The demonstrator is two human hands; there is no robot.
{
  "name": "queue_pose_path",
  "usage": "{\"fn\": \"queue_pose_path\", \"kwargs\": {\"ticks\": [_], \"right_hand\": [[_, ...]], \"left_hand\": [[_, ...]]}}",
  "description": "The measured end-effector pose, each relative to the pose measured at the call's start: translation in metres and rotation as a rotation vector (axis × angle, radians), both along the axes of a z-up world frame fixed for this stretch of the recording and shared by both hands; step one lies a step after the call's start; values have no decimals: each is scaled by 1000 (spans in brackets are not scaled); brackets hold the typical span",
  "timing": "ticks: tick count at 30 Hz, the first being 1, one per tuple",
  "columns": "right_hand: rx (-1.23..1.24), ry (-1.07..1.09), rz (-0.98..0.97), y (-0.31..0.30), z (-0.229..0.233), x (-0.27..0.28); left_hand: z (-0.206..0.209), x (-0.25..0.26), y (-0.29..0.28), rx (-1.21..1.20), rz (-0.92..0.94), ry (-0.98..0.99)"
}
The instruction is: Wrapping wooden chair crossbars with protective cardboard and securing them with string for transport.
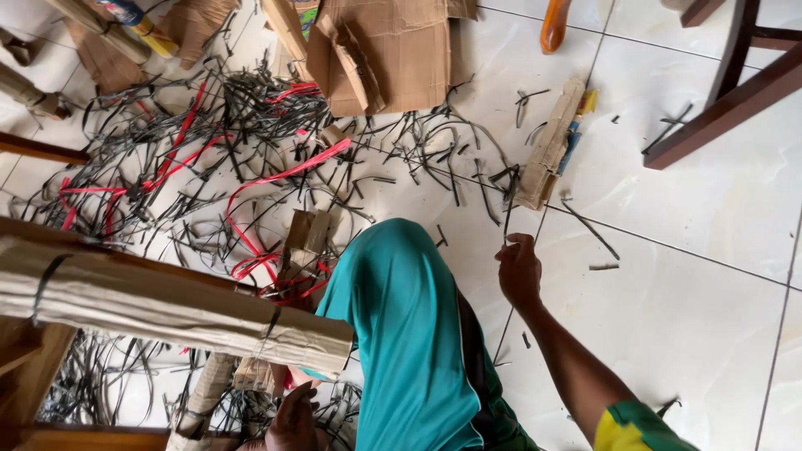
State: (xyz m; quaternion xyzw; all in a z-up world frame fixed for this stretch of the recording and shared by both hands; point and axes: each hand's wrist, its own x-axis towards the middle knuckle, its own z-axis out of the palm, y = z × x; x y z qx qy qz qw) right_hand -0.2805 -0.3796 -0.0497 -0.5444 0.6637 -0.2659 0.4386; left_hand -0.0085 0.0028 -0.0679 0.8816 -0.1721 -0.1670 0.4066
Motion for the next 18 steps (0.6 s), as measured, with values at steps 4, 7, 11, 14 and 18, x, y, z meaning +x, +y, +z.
{"fn": "queue_pose_path", "kwargs": {"ticks": [4, 7, 11, 14, 18], "right_hand": [[-306, -342, 166, 51, 35, 17], [-365, -570, 322, 93, 95, 34], [-523, -473, 871, 150, 181, 60], [-447, -409, 1207, 187, 174, 97], [-265, -19, 1574, 228, 154, 149]], "left_hand": [[44, -4, -17, 133, 58, 157], [75, -5, -22, 43, -16, 71], [129, -8, -27, -271, 45, 413], [148, -9, -20, -474, 68, 606], [163, -9, -3, -918, 249, 813]]}}
